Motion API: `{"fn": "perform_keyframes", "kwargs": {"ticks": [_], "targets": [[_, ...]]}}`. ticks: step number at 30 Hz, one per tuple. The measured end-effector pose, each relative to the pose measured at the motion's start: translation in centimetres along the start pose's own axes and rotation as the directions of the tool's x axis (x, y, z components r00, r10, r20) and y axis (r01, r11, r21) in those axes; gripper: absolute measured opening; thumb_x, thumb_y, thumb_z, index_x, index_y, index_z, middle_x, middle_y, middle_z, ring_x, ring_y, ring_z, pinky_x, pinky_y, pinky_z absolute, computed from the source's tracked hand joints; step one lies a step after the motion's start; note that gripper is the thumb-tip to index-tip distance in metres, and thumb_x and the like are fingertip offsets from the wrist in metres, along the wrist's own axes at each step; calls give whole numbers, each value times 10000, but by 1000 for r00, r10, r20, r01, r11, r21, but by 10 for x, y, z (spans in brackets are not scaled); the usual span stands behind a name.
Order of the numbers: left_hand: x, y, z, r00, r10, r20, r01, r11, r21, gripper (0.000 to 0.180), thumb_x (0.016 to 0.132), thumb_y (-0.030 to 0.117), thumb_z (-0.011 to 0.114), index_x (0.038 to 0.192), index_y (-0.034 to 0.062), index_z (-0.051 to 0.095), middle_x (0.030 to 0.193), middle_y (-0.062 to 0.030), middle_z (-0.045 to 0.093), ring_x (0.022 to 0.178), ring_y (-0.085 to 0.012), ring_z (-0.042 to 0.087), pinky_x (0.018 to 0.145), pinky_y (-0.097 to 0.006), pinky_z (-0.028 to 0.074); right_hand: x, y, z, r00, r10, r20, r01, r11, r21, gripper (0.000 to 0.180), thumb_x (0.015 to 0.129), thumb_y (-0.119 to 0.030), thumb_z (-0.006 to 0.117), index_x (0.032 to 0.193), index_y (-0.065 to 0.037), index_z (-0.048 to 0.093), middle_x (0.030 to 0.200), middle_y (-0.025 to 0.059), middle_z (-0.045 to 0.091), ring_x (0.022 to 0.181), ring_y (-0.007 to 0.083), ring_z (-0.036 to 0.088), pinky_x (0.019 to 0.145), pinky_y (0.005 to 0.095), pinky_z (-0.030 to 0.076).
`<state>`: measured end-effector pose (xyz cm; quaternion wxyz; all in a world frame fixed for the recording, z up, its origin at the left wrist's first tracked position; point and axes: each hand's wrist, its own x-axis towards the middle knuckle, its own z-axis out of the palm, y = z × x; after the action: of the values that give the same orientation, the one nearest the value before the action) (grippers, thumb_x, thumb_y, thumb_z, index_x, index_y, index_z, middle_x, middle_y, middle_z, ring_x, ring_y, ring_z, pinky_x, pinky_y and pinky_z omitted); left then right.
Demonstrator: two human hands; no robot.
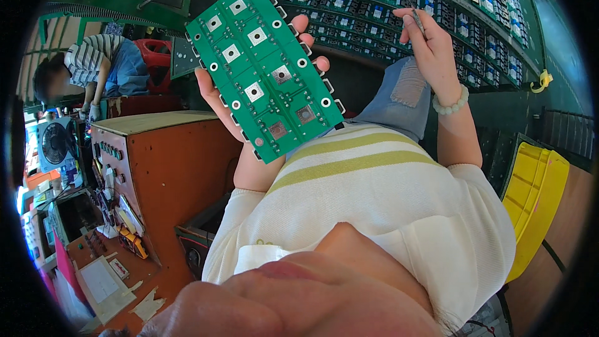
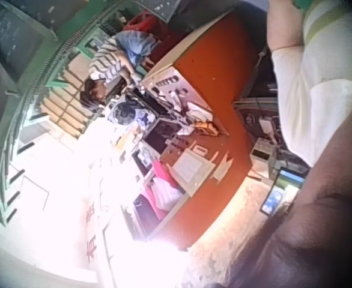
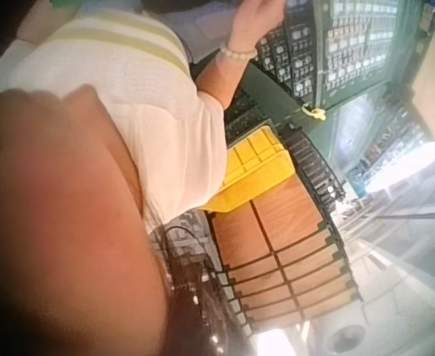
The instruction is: The person holds a green circuit board and wipes its surface with a yellow cloth. They flip the board over to clean the other side, then use a small tool to scrape or clean specific components. The person repeats this process with multiple boards, placing them on a nearby rack after cleaning.
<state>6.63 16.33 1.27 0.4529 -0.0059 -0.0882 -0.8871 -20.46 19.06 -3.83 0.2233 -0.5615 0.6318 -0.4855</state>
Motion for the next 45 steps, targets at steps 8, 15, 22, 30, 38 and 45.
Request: {"fn": "perform_keyframes", "kwargs": {"ticks": [8, 15, 22, 30, 38, 45], "targets": [[-1, 4, 0, 994, -51, 100, 57, 997, -58, 1088, 799, 760, 492, 1520, 16, 157, 1417, -250, 389, 1186, -463, 490, 936, -571, 476, -1, -4, 0, 999, 50, 19, -50, 999, -17, 270, 1033, -196, 482, 1195, -54, 645, 715, -39, 523, 671, 34, 450, 599, 202, 326], [0, 4, 1, 994, -68, 80, 74, 995, -71, 1120, 799, 746, 511, 1503, -43, 143, 1391, -256, 410, 1183, -464, 488, 930, -565, 478, 0, 1, 2, 1000, 5, -1, -5, 1000, -30, 269, 1021, -232, 494, 1175, -83, 658, 686, -22, 552, 607, 32, 439, 556, 213, 354], [2, 6, -5, 983, -109, 145, 122, 989, -84, 1096, 806, 737, 510, 1504, -33, 160, 1389, -259, 408, 1170, -461, 477, 919, -555, 486, 0, 3, 1, 1000, 3, 4, -3, 1000, -18, 266, 1022, -232, 493, 1166, -83, 659, 686, -23, 549, 621, 37, 453, 567, 213, 362], [4, 5, -5, 990, -78, 114, 88, 993, -84, 1096, 794, 790, 455, 1501, -9, 203, 1377, -245, 429, 1158, -436, 505, 900, -551, 507, -1, 2, 3, 1000, -6, 5, 6, 1000, -24, 261, 1023, -227, 491, 1167, -87, 657, 679, -26, 537, 626, 39, 450, 576, 211, 364], [3, 2, 11, 988, -88, 125, 125, 938, -323, 1125, 786, 782, 491, 1504, -20, 163, 1395, -249, 408, 1169, -456, 504, 915, -580, 502, -1, 2, 3, 1000, 2, 16, -2, 1000, -28, 264, 1024, -228, 491, 1178, -90, 654, 679, -23, 539, 622, 36, 445, 569, 213, 362], [4, 4, 11, 989, -71, 128, 107, 945, -310, 1090, 804, 774, 471, 1500, -17, 190, 1398, -259, 401, 1164, -460, 509, 911, -574, 511, 0, -1, 5, 1000, -16, 19, 16, 1000, -10, 260, 1022, -214, 493, 1176, -79, 654, 684, -20, 544, 624, 36, 448, 568, 211, 361]]}}
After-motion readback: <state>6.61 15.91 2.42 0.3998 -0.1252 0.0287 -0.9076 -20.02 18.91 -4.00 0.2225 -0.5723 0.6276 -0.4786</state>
